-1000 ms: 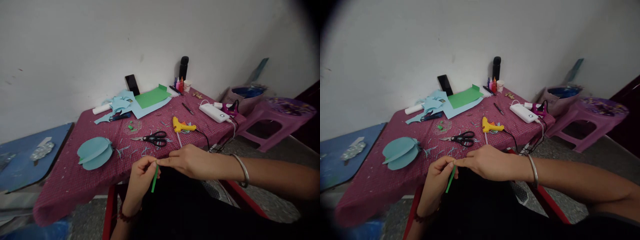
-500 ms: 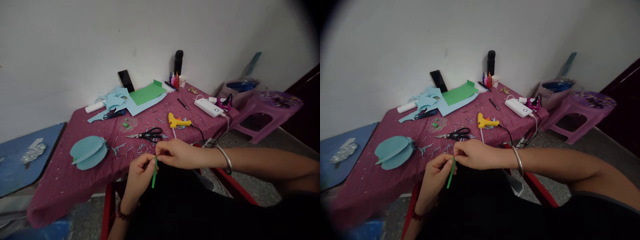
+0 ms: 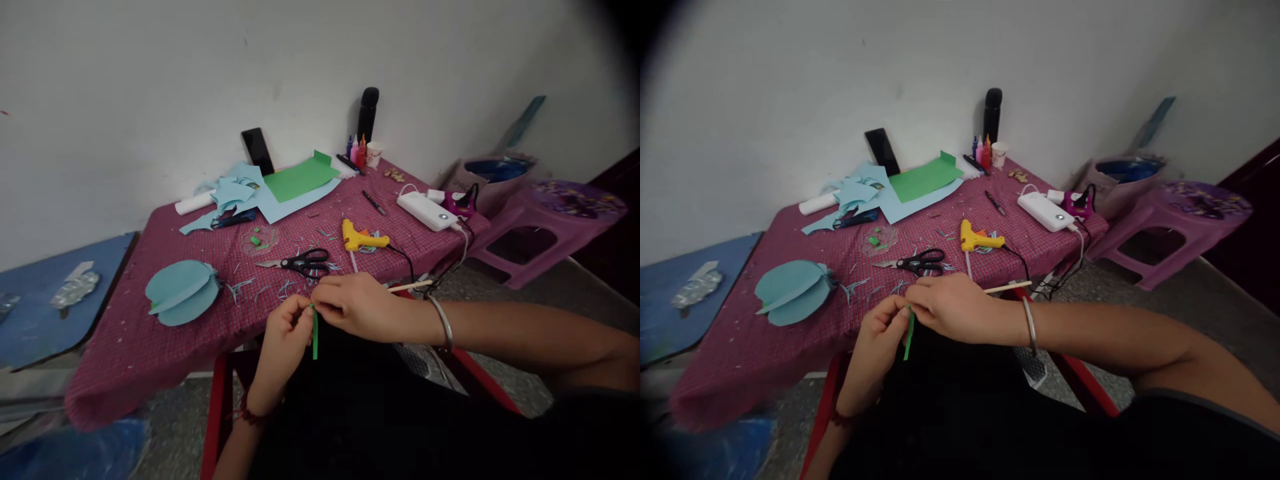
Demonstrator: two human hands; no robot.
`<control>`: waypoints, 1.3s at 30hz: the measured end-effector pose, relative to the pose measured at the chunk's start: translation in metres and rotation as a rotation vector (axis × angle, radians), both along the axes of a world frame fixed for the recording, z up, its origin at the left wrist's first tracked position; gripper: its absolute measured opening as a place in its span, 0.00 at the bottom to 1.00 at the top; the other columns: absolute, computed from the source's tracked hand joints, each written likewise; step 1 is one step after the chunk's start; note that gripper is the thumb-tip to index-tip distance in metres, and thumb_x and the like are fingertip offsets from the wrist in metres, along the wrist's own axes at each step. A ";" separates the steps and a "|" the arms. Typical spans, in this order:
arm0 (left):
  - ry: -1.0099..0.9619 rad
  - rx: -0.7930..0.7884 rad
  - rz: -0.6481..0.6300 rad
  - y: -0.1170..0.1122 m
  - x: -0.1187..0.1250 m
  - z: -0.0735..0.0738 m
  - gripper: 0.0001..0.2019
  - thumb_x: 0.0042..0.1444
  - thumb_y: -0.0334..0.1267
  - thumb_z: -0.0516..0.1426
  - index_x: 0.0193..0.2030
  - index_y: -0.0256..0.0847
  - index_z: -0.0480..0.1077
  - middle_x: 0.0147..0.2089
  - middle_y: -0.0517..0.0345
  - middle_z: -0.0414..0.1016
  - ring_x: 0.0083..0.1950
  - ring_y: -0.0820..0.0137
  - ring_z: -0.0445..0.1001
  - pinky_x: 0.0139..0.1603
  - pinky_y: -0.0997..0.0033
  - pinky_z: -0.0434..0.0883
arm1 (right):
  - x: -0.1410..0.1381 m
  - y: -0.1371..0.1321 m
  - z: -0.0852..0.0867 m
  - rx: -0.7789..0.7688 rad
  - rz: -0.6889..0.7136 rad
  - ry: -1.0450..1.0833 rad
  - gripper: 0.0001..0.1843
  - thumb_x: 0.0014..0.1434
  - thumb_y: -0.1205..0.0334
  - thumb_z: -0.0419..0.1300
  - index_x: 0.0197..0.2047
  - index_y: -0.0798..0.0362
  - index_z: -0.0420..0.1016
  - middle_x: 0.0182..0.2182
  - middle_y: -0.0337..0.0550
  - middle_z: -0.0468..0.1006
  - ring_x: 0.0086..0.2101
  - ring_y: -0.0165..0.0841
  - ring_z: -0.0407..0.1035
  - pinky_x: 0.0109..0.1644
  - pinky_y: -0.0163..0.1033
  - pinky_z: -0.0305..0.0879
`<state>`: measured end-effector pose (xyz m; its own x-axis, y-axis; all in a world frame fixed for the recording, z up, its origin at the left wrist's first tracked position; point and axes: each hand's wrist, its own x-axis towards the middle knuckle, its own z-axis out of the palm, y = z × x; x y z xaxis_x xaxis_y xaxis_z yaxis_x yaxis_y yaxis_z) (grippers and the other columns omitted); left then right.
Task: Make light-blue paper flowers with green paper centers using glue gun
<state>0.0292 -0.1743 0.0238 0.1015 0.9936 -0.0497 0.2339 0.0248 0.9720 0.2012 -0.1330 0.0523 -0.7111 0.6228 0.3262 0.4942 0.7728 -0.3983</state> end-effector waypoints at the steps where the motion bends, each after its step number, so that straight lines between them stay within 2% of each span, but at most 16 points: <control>1: -0.010 -0.010 0.006 0.000 0.001 -0.001 0.09 0.59 0.38 0.52 0.29 0.40 0.65 0.21 0.69 0.58 0.22 0.78 0.58 0.21 0.79 0.56 | 0.000 0.000 -0.001 0.060 0.017 -0.032 0.06 0.63 0.68 0.55 0.34 0.55 0.70 0.30 0.39 0.72 0.28 0.28 0.64 0.31 0.34 0.51; 5: -0.040 -0.048 0.018 0.003 0.001 -0.006 0.07 0.55 0.35 0.53 0.26 0.40 0.64 0.20 0.69 0.59 0.22 0.78 0.57 0.21 0.80 0.56 | 0.002 0.000 -0.008 0.273 0.069 -0.151 0.07 0.65 0.67 0.53 0.37 0.55 0.71 0.30 0.41 0.71 0.27 0.31 0.62 0.31 0.37 0.52; 9: -0.189 -0.100 0.025 0.007 -0.003 -0.012 0.05 0.52 0.34 0.54 0.27 0.40 0.64 0.19 0.69 0.59 0.19 0.79 0.56 0.19 0.80 0.55 | 0.000 0.004 -0.012 0.360 0.099 -0.202 0.07 0.66 0.67 0.52 0.39 0.55 0.71 0.29 0.41 0.71 0.27 0.32 0.62 0.31 0.38 0.53; 14: -0.362 -0.132 0.033 0.010 -0.007 -0.011 0.04 0.49 0.35 0.54 0.26 0.39 0.67 0.18 0.68 0.61 0.19 0.78 0.58 0.18 0.79 0.56 | -0.003 0.005 -0.012 0.367 0.114 -0.215 0.08 0.67 0.66 0.51 0.39 0.55 0.71 0.30 0.41 0.72 0.27 0.32 0.62 0.31 0.38 0.53; 23: -0.305 -0.133 0.042 0.015 -0.005 -0.020 0.04 0.47 0.33 0.54 0.24 0.40 0.63 0.17 0.70 0.59 0.17 0.80 0.56 0.18 0.80 0.54 | -0.002 0.006 -0.015 0.341 0.124 -0.243 0.07 0.65 0.67 0.53 0.40 0.54 0.72 0.31 0.42 0.73 0.29 0.33 0.64 0.33 0.39 0.55; 26: -0.292 -0.117 0.017 0.016 -0.006 -0.023 0.04 0.47 0.32 0.54 0.24 0.40 0.63 0.17 0.70 0.59 0.18 0.80 0.55 0.18 0.80 0.53 | -0.003 0.006 -0.014 0.242 0.102 -0.205 0.08 0.65 0.68 0.52 0.38 0.55 0.72 0.32 0.44 0.74 0.29 0.33 0.65 0.34 0.38 0.55; 30: -0.161 -0.054 -0.022 0.015 -0.010 -0.019 0.06 0.52 0.34 0.54 0.25 0.39 0.64 0.19 0.69 0.60 0.20 0.79 0.57 0.21 0.79 0.56 | -0.004 0.008 -0.009 -0.126 -0.017 -0.055 0.06 0.64 0.67 0.53 0.40 0.56 0.71 0.31 0.42 0.76 0.31 0.31 0.68 0.35 0.35 0.57; 32: -0.063 -0.015 -0.041 0.013 -0.012 -0.015 0.07 0.54 0.35 0.54 0.26 0.39 0.65 0.21 0.67 0.61 0.22 0.78 0.58 0.23 0.78 0.57 | -0.004 0.010 -0.007 -0.253 -0.029 -0.023 0.05 0.63 0.68 0.55 0.38 0.56 0.72 0.30 0.41 0.76 0.31 0.30 0.68 0.35 0.33 0.57; 36: 0.078 0.041 -0.062 0.010 -0.014 -0.010 0.08 0.57 0.37 0.54 0.28 0.39 0.67 0.22 0.66 0.62 0.24 0.76 0.60 0.25 0.77 0.59 | -0.003 0.014 -0.010 -0.313 0.022 0.035 0.06 0.60 0.70 0.56 0.35 0.55 0.74 0.31 0.40 0.76 0.32 0.29 0.68 0.35 0.32 0.57; 39: 0.124 0.055 -0.082 0.010 -0.015 -0.010 0.09 0.58 0.37 0.54 0.28 0.40 0.67 0.23 0.65 0.62 0.24 0.76 0.60 0.26 0.77 0.59 | -0.001 0.015 -0.017 -0.349 0.005 0.070 0.06 0.59 0.70 0.56 0.35 0.55 0.75 0.29 0.38 0.76 0.30 0.28 0.68 0.33 0.31 0.55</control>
<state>0.0146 -0.1646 0.0142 0.1785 0.9839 -0.0126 0.3512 -0.0517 0.9349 0.1998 -0.1175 0.0358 -0.6977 0.7022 0.1419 0.4534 0.5862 -0.6714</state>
